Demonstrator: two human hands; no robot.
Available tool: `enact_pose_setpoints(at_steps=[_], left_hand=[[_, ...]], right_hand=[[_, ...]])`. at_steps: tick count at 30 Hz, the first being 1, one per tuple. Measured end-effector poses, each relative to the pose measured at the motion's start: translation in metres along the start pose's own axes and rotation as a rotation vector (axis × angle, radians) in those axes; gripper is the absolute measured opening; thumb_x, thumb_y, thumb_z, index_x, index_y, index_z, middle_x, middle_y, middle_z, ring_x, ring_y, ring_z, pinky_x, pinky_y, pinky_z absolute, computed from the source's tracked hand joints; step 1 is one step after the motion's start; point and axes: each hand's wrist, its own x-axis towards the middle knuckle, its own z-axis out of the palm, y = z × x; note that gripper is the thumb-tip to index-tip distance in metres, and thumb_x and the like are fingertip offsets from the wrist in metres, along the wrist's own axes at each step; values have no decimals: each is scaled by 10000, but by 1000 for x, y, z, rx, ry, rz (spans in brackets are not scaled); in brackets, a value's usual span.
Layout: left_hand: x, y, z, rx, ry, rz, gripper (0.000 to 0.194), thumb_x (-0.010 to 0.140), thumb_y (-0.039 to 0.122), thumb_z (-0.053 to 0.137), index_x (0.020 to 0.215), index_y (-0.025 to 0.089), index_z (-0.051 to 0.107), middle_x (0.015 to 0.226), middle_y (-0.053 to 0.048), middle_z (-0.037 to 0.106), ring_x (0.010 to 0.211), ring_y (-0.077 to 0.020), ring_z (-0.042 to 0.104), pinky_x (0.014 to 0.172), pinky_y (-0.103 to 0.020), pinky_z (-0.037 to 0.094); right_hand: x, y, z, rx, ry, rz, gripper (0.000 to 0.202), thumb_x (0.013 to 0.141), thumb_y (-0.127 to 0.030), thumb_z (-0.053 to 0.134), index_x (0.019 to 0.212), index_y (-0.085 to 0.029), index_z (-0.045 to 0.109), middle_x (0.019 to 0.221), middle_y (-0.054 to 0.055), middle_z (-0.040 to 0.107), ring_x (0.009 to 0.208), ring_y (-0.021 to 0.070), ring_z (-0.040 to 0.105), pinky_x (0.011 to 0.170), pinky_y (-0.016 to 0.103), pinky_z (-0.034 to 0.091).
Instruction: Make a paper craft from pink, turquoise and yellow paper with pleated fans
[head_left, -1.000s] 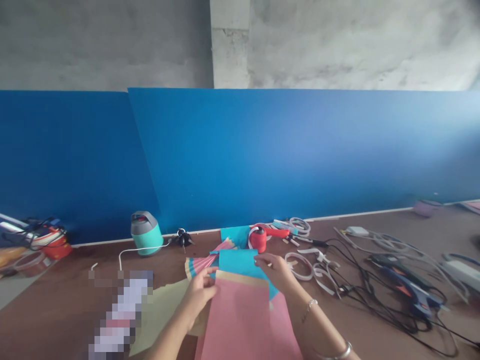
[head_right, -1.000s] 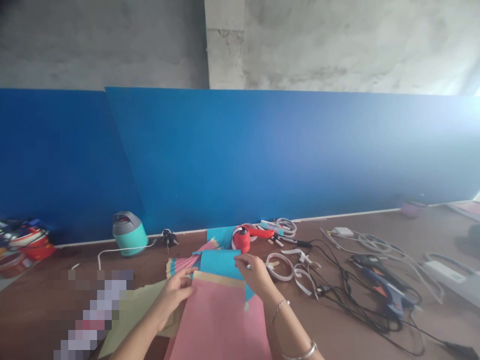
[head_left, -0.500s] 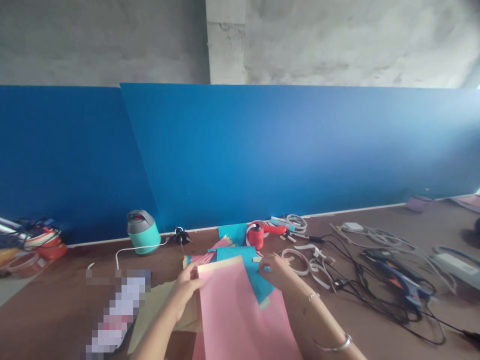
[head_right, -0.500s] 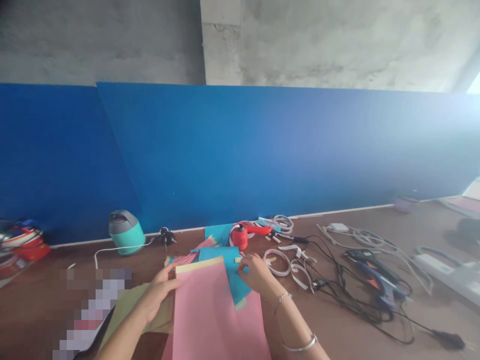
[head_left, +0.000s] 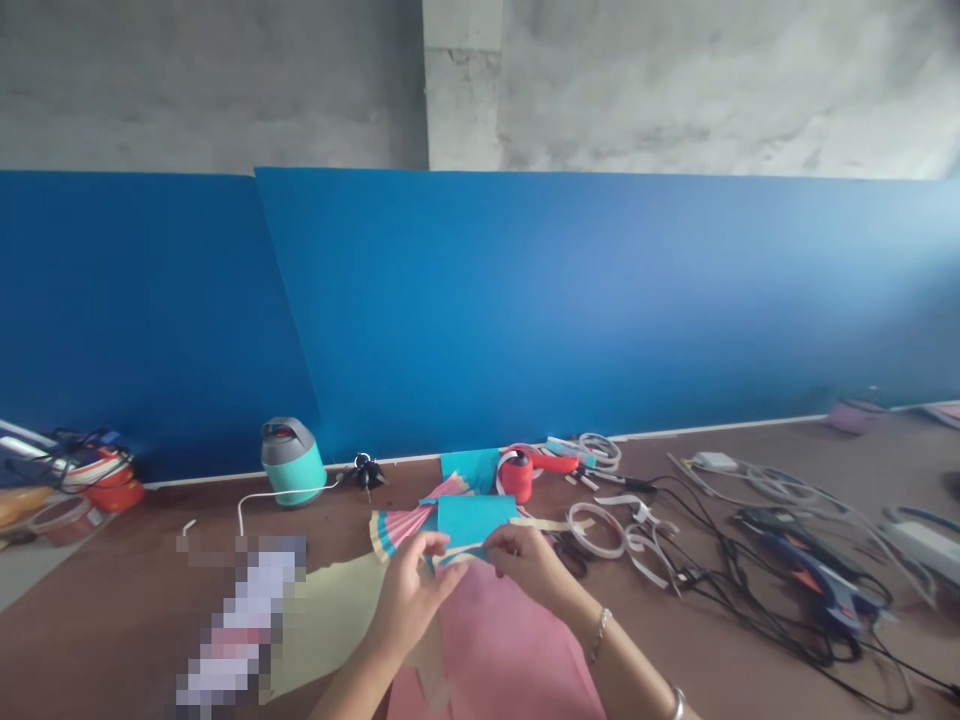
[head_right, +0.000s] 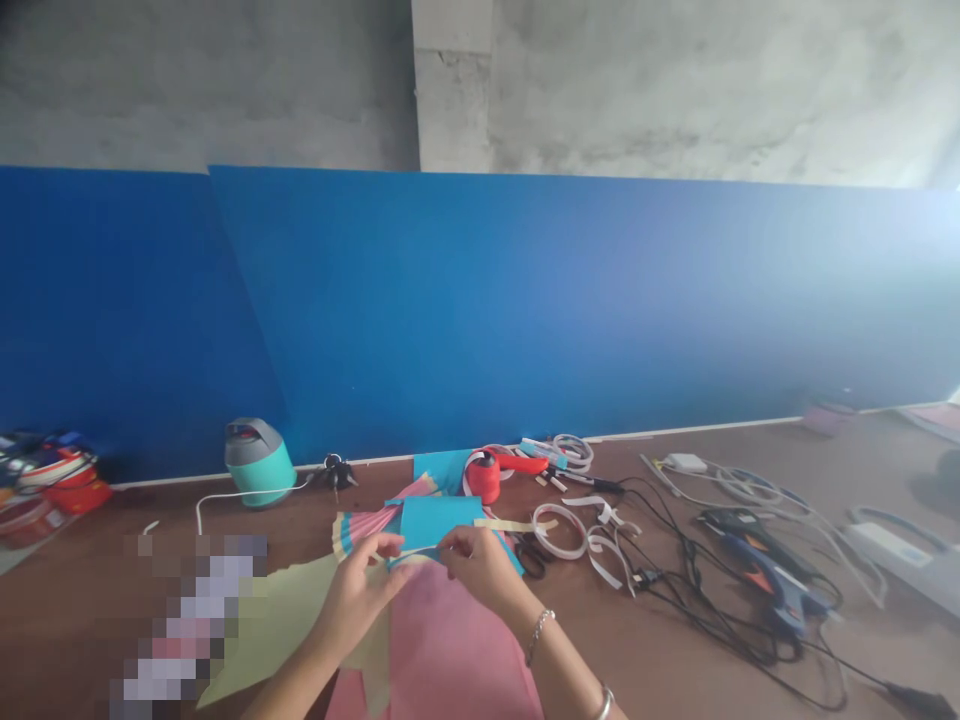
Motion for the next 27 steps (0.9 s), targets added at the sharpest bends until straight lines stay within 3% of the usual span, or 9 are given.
enact_pose_setpoints(at_steps=[3, 7, 10, 13, 16, 20, 27], left_hand=[[3, -2, -2, 22, -7, -44, 294, 798, 442, 513, 654, 197, 587, 642, -6, 595, 678, -178, 554, 673, -260, 426], [7, -11, -4, 15, -48, -100, 391, 817, 469, 441, 545, 196, 499, 514, 29, 456, 542, -142, 461, 541, -235, 332], [8, -15, -3, 61, -37, -107, 411, 802, 451, 433, 476, 202, 410, 469, 45, 362, 499, -127, 400, 506, -236, 267], [6, -16, 2, 86, -19, -154, 345, 771, 421, 473, 510, 196, 463, 510, 32, 456, 563, -145, 467, 556, -231, 310], [4, -16, 5, 118, 20, -210, 260, 738, 386, 511, 561, 197, 524, 575, 18, 555, 610, -161, 521, 592, -231, 345], [3, -17, 7, 241, 34, -201, 243, 724, 325, 502, 516, 202, 527, 552, 17, 564, 582, -156, 527, 571, -228, 327], [3, -18, 7, 333, 32, -228, 165, 715, 222, 523, 560, 207, 578, 618, 20, 634, 682, -162, 585, 622, -221, 334]], right_hand=[[1, 2, -1, -28, -25, 4, 185, 697, -219, 521, 718, -163, 696, 584, 1, 640, 523, 108, 518, 492, 197, 350], [9, 18, -16, 25, 27, -16, 183, 676, -270, 556, 669, -151, 695, 647, 18, 649, 625, 141, 552, 589, 229, 403], [16, 34, -21, 69, 129, -14, 252, 678, -311, 537, 770, -139, 695, 652, 14, 624, 604, 141, 533, 583, 241, 401], [21, 45, -21, 3, 220, 42, 307, 663, -287, 533, 882, -124, 672, 601, -6, 576, 552, 132, 504, 536, 233, 372], [20, 46, -20, -144, 243, 101, 215, 648, -241, 548, 790, -127, 662, 589, -1, 577, 563, 140, 521, 538, 229, 359], [17, 41, -22, -222, 231, 108, 128, 655, -192, 534, 667, -153, 655, 590, 6, 602, 597, 154, 550, 563, 230, 359], [16, 39, -22, -307, 247, 167, 269, 615, -105, 549, 849, -140, 677, 604, -3, 602, 566, 137, 522, 537, 217, 323]])
